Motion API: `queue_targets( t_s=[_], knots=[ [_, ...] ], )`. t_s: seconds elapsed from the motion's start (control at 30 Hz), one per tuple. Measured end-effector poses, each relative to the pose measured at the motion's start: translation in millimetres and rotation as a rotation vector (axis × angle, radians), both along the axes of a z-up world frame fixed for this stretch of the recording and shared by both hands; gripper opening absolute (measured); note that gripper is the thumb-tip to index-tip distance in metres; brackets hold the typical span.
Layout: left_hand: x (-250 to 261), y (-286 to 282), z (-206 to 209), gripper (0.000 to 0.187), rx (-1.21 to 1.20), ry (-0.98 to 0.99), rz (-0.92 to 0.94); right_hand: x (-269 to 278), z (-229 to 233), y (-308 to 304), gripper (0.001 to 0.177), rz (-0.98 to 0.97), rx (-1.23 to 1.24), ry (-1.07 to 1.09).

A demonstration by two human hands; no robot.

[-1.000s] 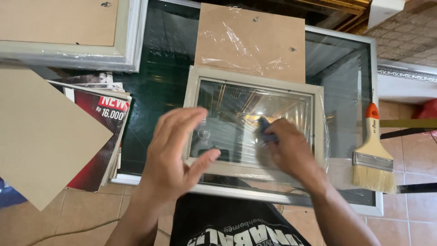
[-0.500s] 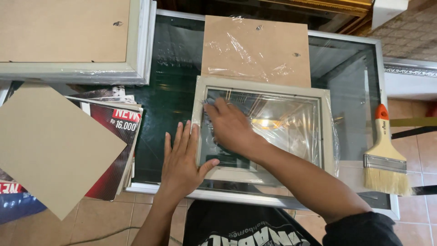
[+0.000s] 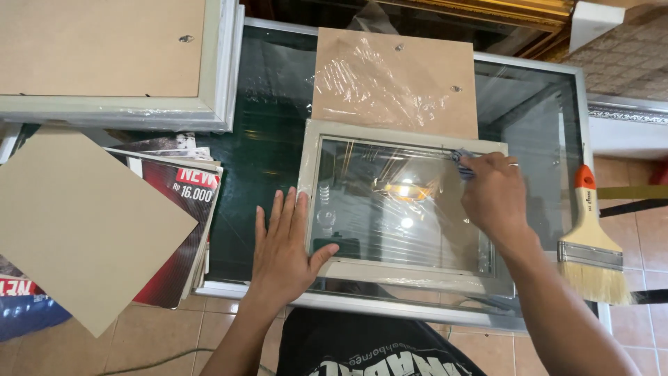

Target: Cleaning the glass surface of a picture frame and assembling the backing board.

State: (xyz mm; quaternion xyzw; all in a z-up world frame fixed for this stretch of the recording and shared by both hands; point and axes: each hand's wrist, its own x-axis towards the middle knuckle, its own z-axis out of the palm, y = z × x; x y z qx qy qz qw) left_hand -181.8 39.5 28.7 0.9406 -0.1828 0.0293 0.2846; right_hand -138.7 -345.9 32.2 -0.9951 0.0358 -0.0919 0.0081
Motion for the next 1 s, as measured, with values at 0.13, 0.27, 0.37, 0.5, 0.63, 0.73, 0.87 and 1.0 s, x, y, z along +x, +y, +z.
queue_targets(
  t_s=[0.13, 0.27, 0.37, 0.5, 0.63, 0.73, 0.87, 1.0],
  knots=[
    [-1.2, 0.4, 0.5, 0.096, -0.014, -0.006, 0.004, 8.2, 7.6, 87.6, 0.041, 0.215, -0.006, -0.041],
    [-2.0, 1.2, -0.6, 0.096, -0.028, -0.017, 0.0, 47.1, 5.2, 155.0, 0.039, 0.545, 0.065, -0.151],
    [-3.1, 2.8, -2.2, 0.098, -0.036, -0.011, -0.003, 92.1, 7.5, 170.7, 0.036, 0.64, 0.152, -0.117],
    [-4.0, 4.4, -5.7, 0.095, -0.048, 0.012, -0.003, 56.6, 23.3, 177.5, 0.036, 0.724, 0.09, -0.091],
    [-3.9, 5.5, -9.2, 0.096, -0.047, 0.003, 0.009, -21.8, 45.9, 178.4, 0.033, 0.957, 0.172, 0.065],
    [-2.5, 5.9, -10.4, 0.093, -0.155, -0.057, 0.055, -46.2, 58.4, 167.9, 0.032, 0.993, 0.492, 0.242],
    [-24.1, -6.3, 38.0, 0.045, -0.735, -0.074, 0.189, -64.6, 51.6, 150.1, 0.056, 0.588, 1.485, 0.494],
    [-45.1, -48.4, 44.5, 0.043, -1.175, 0.396, 0.032, -56.0, 29.1, 147.0, 0.069, 0.451, 2.155, 0.379]
  ],
)
